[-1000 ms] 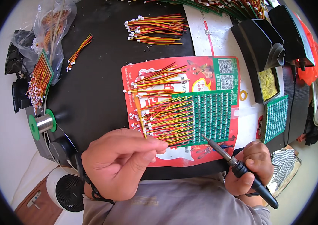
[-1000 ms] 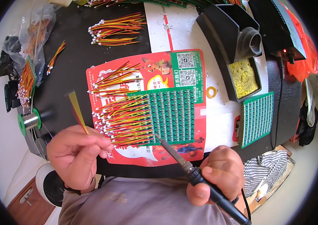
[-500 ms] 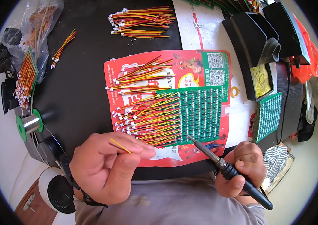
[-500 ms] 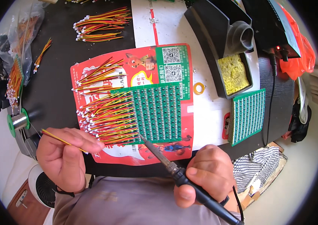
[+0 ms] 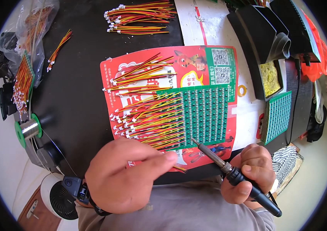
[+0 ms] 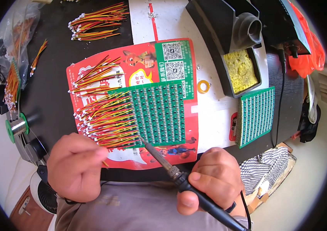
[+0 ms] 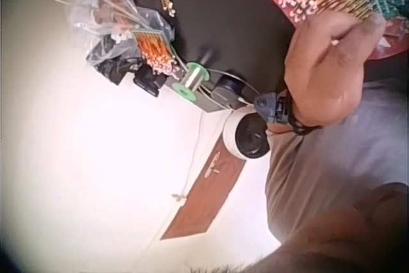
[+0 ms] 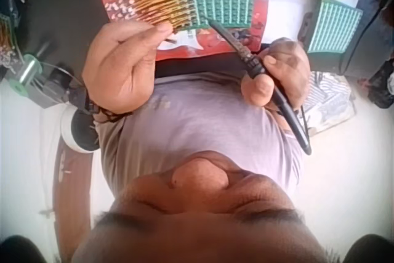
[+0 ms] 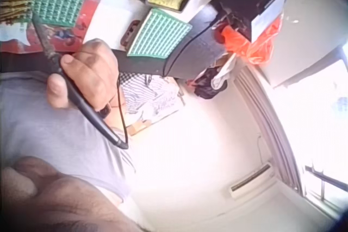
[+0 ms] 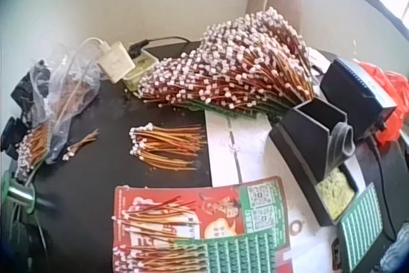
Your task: Soldering wire connectors onto a small green PCB.
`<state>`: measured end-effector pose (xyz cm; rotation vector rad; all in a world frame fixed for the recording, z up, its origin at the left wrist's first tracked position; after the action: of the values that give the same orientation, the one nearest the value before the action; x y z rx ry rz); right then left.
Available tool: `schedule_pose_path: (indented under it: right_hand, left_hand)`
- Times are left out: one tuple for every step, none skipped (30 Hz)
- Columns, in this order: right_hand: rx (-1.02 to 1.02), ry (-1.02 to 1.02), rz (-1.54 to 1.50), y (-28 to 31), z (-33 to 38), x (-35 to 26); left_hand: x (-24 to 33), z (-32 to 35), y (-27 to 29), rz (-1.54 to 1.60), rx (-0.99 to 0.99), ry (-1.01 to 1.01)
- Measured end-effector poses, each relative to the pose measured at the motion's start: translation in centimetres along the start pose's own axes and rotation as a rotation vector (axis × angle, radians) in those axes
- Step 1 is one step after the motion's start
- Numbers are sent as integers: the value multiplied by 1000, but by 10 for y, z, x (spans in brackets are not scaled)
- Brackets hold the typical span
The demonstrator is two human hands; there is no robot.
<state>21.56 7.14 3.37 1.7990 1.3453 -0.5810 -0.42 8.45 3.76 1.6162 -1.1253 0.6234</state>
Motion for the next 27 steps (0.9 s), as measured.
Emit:
schedule_pose_path:
  right_hand:
    - [-14,-9,0,0,0,1]
    - [-14,-14,4,0,1,1]
    - [-21,-26,10,0,2,2]
    - [-27,-40,16,0,2,4]
    - [-29,-45,13,-1,2,4]
    - [-26,-27,5,-2,0,3]
    - [-23,-10,-3,-2,-1,1]
    - [-24,-15,-1,-2,-1,2]
    - [-42,-19,-5,-3,-2,1]
    - [-59,-22,-11,-4,-2,1]
    - [-61,-28,-7,-3,-2,1]
    - [-64,-30,-3,-2,-2,2]
    - [-67,-31,1,-2,-2,2]
    - [-68,-33,3,-2,-1,2]
    - [-60,-36,9,-2,-1,2]
    - [-53,-39,14,-2,-1,2]
    - [-55,-41,9,-4,0,3]
    - [-54,-48,6,-5,0,3]
    - [-53,-55,3,-6,1,4]
    - [-55,-57,8,-9,1,5]
    - [-12,-31,5,-9,0,3]
    - [31,-4,3,-10,-1,2]
    - [29,-6,0,-14,0,2]
    - [90,-1,19,-13,1,2]
    - [151,4,39,-10,2,2]
    - [149,4,37,-11,2,2]
    - [139,0,42,-12,1,2]
  left_hand:
    - [0,0,0,3,-2,2]
    - [2,2,-7,12,-83,0]
    - [2,4,-15,21,-164,-1]
    - [2,5,-20,18,-165,-46]
    - [1,8,-23,16,-167,-41]
    - [4,10,-24,-45,-124,-94]
    - [8,11,-23,-106,-82,-147]
    - [8,12,-27,-102,-85,-144]
    - [11,13,-29,-201,-78,-179]
    - [13,15,-30,-300,-71,-214]
    - [13,13,-31,-295,-74,-211]
    - [14,13,-35,-329,-135,-220]
    - [14,13,-40,-364,-196,-229]
    - [12,14,-41,-361,-197,-228]
    - [12,15,-42,-368,-173,-250]
    - [13,16,-41,-375,-147,-272]
    - [12,17,-41,-379,-149,-268]
    - [11,18,-40,-382,-143,-260]
    - [10,19,-39,-386,-136,-252]
    - [10,19,-40,-381,-136,-251]
    - [9,18,-41,-372,-136,-232]
    - [7,17,-41,-362,-136,-213]
    - [8,17,-42,-364,-136,-209]
    - [7,17,-41,-370,-133,-195]
    - [7,17,-41,-375,-130,-182]
    - [7,18,-41,-376,-129,-179]
    - [6,17,-40,-375,-129,-171]
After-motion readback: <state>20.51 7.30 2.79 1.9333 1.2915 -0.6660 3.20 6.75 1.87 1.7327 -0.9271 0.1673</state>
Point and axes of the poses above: each hand's wrist, its own z-axis away from the middle knuckle, its own y-axis out of the back of the hand, x = y × z, the point moved 8 cm from there along -z, towards the middle knuckle, and after that the axes turned 8 degrees about x, right-handed, at the moved point
